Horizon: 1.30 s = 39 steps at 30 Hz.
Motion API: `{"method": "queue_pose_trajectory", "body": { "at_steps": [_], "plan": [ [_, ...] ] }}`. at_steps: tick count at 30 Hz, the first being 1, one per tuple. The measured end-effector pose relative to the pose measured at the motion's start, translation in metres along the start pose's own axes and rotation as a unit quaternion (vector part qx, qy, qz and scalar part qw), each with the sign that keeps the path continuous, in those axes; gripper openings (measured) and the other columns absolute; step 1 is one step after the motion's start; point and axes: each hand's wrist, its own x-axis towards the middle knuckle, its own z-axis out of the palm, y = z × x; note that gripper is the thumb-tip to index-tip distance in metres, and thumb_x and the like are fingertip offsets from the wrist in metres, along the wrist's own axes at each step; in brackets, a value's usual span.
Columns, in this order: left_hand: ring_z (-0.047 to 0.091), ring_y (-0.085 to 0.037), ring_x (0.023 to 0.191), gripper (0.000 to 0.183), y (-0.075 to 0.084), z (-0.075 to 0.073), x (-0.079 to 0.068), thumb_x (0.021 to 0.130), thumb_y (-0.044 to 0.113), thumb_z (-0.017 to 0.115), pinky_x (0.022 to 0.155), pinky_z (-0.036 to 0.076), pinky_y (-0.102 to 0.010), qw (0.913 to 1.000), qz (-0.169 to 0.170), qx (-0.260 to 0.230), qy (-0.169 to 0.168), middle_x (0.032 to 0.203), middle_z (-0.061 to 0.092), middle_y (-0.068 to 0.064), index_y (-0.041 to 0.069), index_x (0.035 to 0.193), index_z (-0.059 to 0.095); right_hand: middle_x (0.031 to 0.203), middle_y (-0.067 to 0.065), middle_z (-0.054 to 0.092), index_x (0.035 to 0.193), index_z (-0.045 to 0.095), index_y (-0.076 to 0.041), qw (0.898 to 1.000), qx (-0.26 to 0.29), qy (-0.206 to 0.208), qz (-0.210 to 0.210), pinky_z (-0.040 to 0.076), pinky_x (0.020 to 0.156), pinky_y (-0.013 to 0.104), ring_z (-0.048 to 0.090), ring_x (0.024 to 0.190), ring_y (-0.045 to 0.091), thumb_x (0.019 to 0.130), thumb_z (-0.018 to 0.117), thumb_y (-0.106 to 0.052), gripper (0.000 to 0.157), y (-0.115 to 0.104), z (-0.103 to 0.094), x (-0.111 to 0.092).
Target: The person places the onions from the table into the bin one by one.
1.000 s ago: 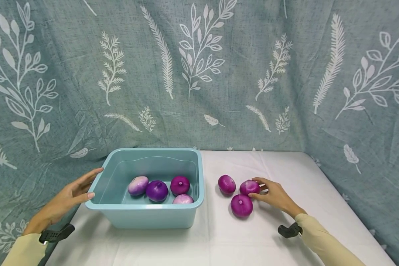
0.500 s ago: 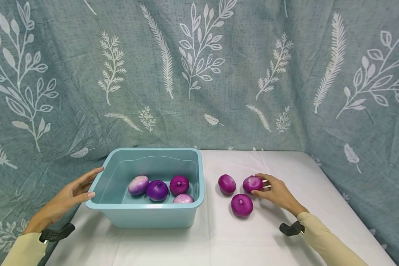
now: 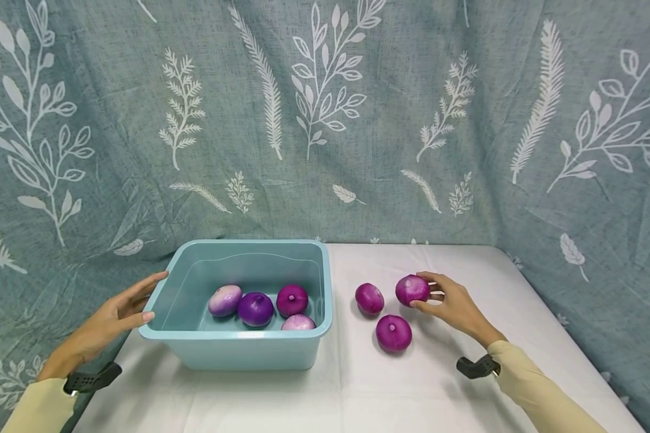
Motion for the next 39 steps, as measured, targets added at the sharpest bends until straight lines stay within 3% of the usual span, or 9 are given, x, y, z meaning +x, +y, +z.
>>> {"method": "queue_pose_trajectory", "body": {
  "at_steps": [8, 21, 30, 39],
  "plan": [
    [0.043, 0.009, 0.133, 0.069, -0.004, -0.001, 0.0, 0.108, 0.002, 0.048, 0.095, 0.051, -0.024, 1.0, 0.007, 0.004, -0.002, 0.169, 0.019, -0.005, 0.021, 0.167, 0.018, 0.131, 0.013, 0.063, 0.142, 0.058, -0.007, 1.0, 0.003, 0.005, -0.02, 0.058, 0.089, 0.034, 0.069, 0.109, 0.031, 0.082, 0.09, -0.033, 0.073, -0.016, -0.004, 0.004],
    [0.044, 0.007, 0.133, 0.069, -0.005, -0.001, -0.001, 0.108, 0.001, 0.048, 0.095, 0.052, -0.025, 0.9999, 0.009, -0.006, -0.001, 0.166, 0.022, 0.003, 0.019, 0.167, 0.018, 0.13, 0.008, 0.063, 0.142, 0.058, -0.007, 0.998, 0.019, 0.02, -0.057, 0.056, 0.09, 0.022, 0.069, 0.108, 0.027, 0.081, 0.091, -0.027, 0.072, -0.04, -0.007, 0.016],
    [0.047, 0.004, 0.133, 0.069, -0.005, -0.002, 0.001, 0.107, 0.0, 0.047, 0.094, 0.053, -0.027, 0.9999, 0.015, -0.007, 0.0, 0.163, 0.026, 0.009, 0.019, 0.167, 0.018, 0.131, 0.004, 0.063, 0.142, 0.06, -0.011, 0.996, 0.043, 0.016, -0.079, 0.055, 0.093, 0.024, 0.068, 0.109, 0.024, 0.082, 0.09, -0.027, 0.068, -0.059, -0.007, 0.024],
    [0.046, 0.005, 0.133, 0.069, -0.005, -0.001, 0.0, 0.107, 0.001, 0.048, 0.095, 0.052, -0.026, 0.9999, 0.014, -0.005, 0.0, 0.165, 0.026, 0.006, 0.017, 0.167, 0.017, 0.133, 0.003, 0.062, 0.142, 0.06, -0.014, 0.995, 0.048, 0.002, -0.087, 0.055, 0.094, 0.025, 0.067, 0.11, 0.025, 0.082, 0.09, -0.025, 0.068, -0.082, -0.003, 0.031]
  ]
}}
